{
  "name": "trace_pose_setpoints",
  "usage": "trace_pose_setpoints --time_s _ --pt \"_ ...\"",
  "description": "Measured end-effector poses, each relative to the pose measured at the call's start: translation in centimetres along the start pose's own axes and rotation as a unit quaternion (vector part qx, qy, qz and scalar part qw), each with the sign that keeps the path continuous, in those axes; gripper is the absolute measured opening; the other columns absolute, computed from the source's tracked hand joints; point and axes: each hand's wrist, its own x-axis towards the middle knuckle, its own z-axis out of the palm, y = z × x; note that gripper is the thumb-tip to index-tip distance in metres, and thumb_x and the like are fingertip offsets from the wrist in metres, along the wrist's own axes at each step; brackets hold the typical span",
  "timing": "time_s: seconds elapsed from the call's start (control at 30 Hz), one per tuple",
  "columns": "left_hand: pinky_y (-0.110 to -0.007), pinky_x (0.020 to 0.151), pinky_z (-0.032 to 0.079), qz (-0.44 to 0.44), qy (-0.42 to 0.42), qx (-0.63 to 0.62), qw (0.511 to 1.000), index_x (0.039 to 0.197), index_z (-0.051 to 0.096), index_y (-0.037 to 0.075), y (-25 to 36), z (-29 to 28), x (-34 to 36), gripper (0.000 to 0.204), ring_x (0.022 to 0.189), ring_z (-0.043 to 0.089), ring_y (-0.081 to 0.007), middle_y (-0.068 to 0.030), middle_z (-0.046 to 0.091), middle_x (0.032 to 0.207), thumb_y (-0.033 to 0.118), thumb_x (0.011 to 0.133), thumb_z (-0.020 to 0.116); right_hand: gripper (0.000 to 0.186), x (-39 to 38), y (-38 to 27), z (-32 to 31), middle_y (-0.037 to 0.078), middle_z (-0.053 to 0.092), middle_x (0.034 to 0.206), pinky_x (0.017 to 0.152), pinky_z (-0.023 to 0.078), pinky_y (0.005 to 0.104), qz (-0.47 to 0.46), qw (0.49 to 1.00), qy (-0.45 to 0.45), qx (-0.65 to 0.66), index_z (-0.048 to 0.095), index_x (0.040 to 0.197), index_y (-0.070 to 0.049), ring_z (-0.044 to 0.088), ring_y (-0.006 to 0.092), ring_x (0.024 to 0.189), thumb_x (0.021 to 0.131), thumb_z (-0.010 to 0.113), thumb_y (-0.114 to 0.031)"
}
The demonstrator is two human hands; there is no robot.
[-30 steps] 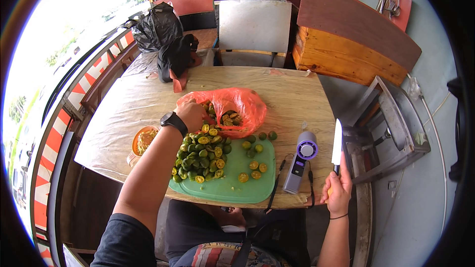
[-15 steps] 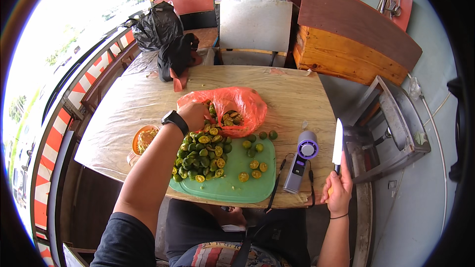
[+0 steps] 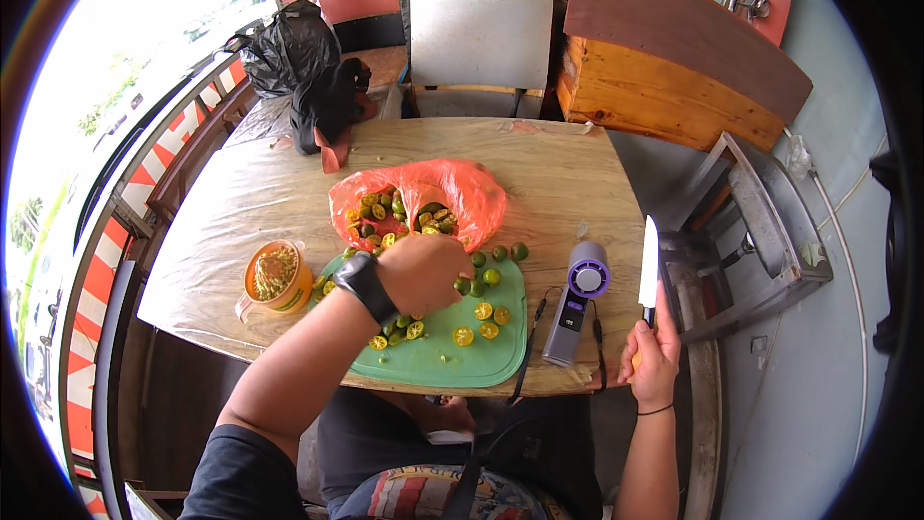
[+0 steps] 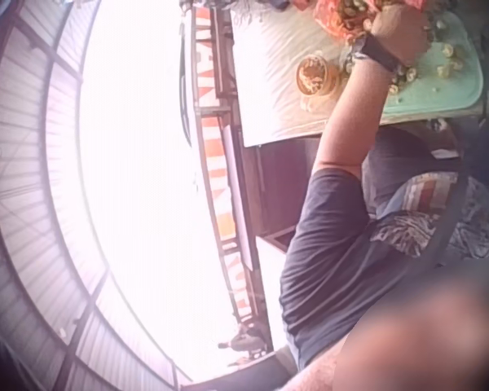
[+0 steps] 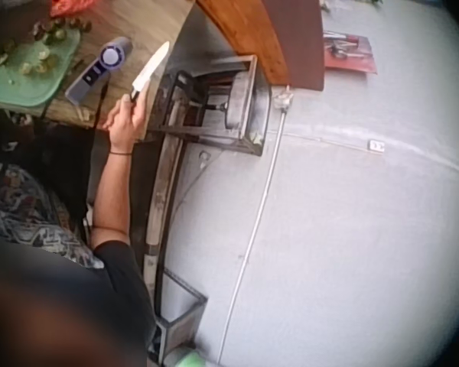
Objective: The person cuts small green citrus fruits in half on a green cutting board using a knife, then squeezes the halves in a manual juicer. The person repeatedly picks fruits from a red plastic bag, cuts them, and juices them, placing the squeezed halves back into the bag.
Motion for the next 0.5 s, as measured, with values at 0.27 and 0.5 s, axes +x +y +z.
trace_pose_setpoints --time_s 0.27,0.5 --pt "-0.043 0.090 0.059 -0.017 0.060 -0.038 0.997 0.101 0.079 0.005 -3.5 -1.3 -0.9 0.023 0.099 0.074 -0.0342 -0.0161 0.077 0.100 0.011 0.086 0.062 0.062 0.0 0.1 0.0 -0.002 0.044 0.066 0.038 0.042 0.0233 -0.005 1.000 -0.004 0.012 0.028 0.169 -0.014 0.042 0.0051 0.045 0.111 0.049 -0.012" --pt "-0.041 0.084 0.060 -0.134 0.075 0.076 0.985 0.102 0.082 0.007 -13.1 -4.5 -2.1 0.021 0.089 0.075 -0.0303 -0.0142 0.078 0.094 0.019 0.084 0.079 0.062 0.0 -0.1 0.1 -0.002 0.043 0.066 0.038 0.042 0.0232 0.008 1.000 0.000 0.006 0.028 0.169 -0.014 0.043 0.0049 0.044 0.111 0.049 -0.013"
